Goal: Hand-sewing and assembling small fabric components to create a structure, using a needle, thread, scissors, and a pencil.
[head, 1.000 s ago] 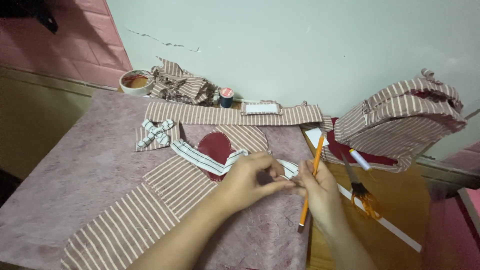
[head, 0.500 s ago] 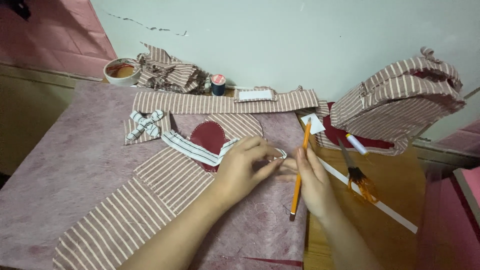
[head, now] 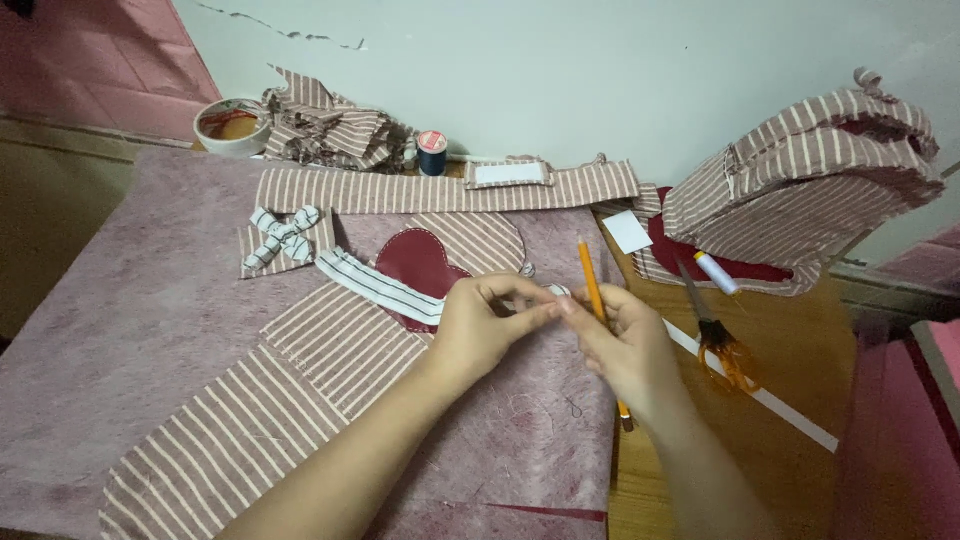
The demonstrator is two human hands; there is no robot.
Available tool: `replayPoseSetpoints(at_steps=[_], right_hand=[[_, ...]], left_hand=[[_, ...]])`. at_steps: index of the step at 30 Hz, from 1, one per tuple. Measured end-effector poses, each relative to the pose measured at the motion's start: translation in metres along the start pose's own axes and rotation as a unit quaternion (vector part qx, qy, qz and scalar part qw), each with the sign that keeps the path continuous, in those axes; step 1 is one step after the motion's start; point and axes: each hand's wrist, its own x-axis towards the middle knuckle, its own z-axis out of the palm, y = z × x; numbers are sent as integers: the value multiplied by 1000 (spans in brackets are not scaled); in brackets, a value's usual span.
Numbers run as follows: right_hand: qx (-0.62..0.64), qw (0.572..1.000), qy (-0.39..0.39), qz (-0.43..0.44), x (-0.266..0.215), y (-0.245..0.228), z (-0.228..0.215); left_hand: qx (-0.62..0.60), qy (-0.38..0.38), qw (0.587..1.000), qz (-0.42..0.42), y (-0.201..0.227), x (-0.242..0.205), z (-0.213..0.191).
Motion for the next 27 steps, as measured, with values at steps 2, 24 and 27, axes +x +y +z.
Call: replayPoseSetpoints(at_steps=[2, 24, 27], right_hand=[[-38, 999, 27, -9, -2, -4, 2], [-252, 966, 22, -55, -4, -14, 0], [-86, 995, -31, -48, -2, -10, -3]], left_hand=[[-8, 2, 1000, 13, -4, 1, 0], [152, 36, 987, 33, -5, 5, -3], [189, 93, 976, 51, -3, 9, -14]])
